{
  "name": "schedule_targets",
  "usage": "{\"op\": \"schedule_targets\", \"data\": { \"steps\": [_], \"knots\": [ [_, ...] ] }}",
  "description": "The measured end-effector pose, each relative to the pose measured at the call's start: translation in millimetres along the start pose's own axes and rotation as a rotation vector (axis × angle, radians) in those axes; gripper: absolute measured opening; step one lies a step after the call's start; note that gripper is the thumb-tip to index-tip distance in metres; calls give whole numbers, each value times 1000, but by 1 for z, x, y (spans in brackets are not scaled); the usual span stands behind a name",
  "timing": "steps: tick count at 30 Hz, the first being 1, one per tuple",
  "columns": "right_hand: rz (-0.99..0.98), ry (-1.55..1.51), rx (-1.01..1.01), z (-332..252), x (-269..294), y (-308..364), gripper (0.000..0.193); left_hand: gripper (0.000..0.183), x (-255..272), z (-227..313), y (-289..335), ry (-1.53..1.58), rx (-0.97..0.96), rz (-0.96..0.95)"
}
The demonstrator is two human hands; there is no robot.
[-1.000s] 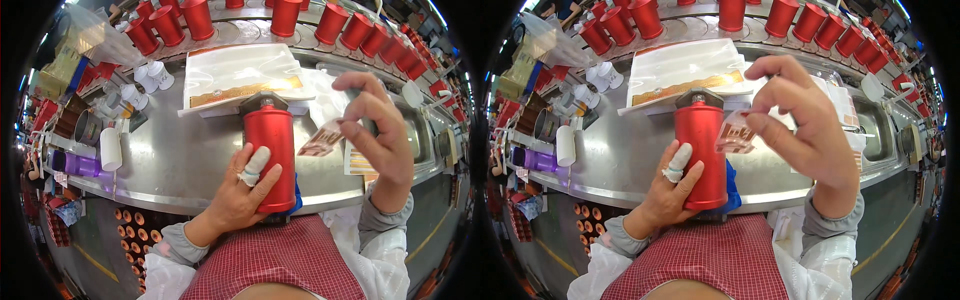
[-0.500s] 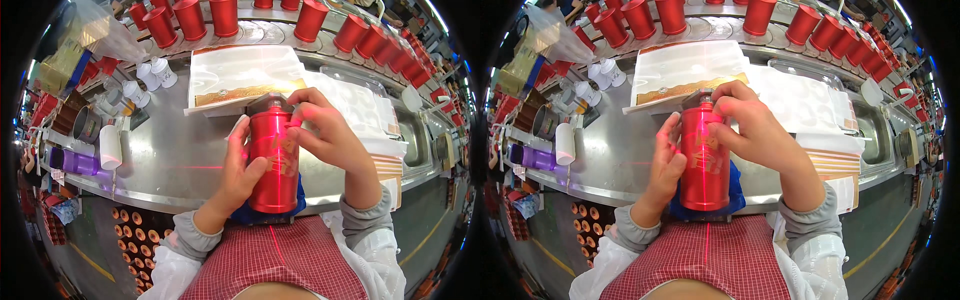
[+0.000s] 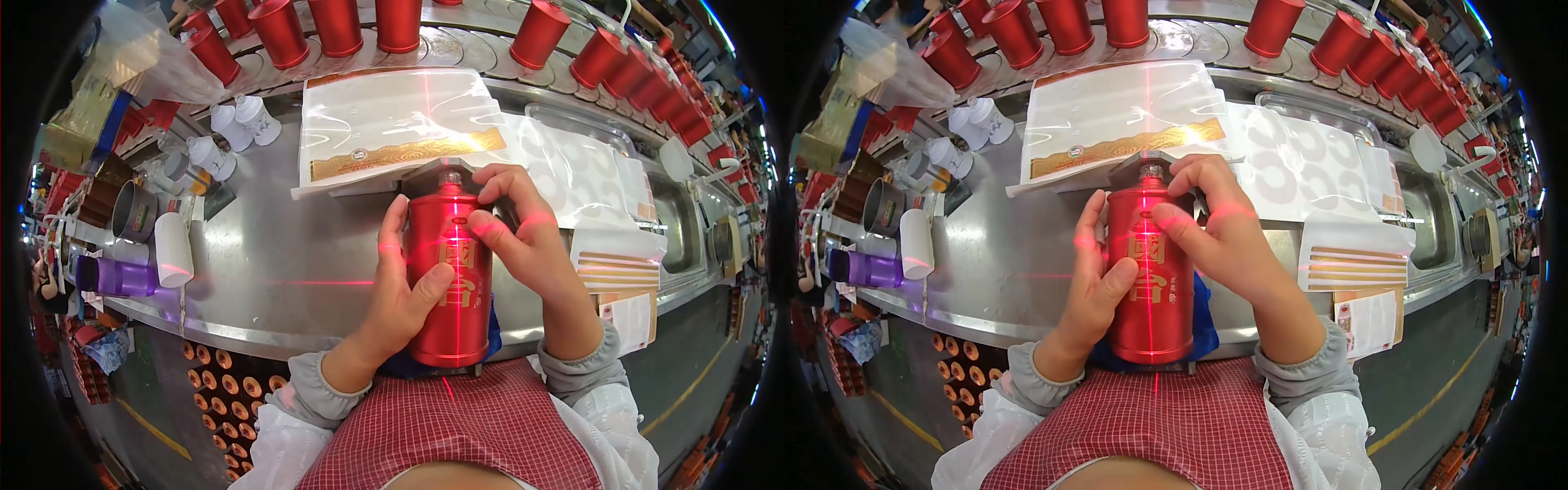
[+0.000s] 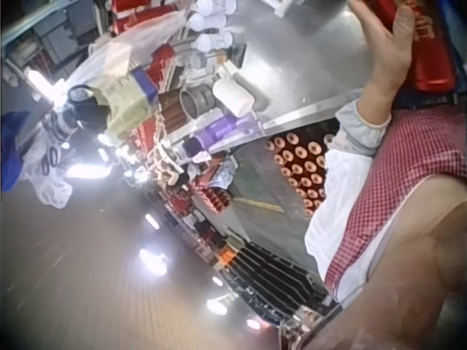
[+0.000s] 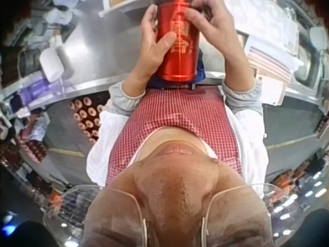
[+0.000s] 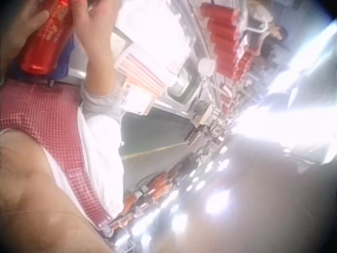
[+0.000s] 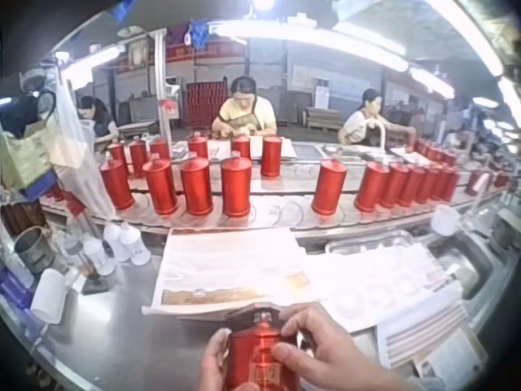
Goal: The person applies gold decorative labels to a red cylindrical container. They use a green squeegee to smooth the labels and a wooden stick to press the edges. The person handles the container and labels one at a time, rotating the container to apply labels to different sides.
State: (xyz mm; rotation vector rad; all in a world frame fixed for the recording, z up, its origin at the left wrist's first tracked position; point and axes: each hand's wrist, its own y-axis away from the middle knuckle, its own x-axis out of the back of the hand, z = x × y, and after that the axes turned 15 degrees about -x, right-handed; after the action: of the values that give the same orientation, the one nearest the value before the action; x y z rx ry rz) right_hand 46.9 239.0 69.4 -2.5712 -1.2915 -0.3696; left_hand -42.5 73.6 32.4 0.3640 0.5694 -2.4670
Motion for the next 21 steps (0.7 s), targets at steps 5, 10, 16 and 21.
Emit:
{"op": "schedule_targets", "data": {
  "steps": [5,10,16,21],
  "knots": [
    [24,10,-13,0,-5,-3,23,92,1,-1,-3,-71,-11,-33],
    [10,-1,-52,3,-4,-2,29,95,0,0,-4,-2,0,-1],
    [12,6,-32,7,-5,7,38,97,4,-4,-1,-31,35,-39],
    [19,-3,-74,7,-7,6,39,98,2,-1,-2,-3,43,-24]
  ]
}}
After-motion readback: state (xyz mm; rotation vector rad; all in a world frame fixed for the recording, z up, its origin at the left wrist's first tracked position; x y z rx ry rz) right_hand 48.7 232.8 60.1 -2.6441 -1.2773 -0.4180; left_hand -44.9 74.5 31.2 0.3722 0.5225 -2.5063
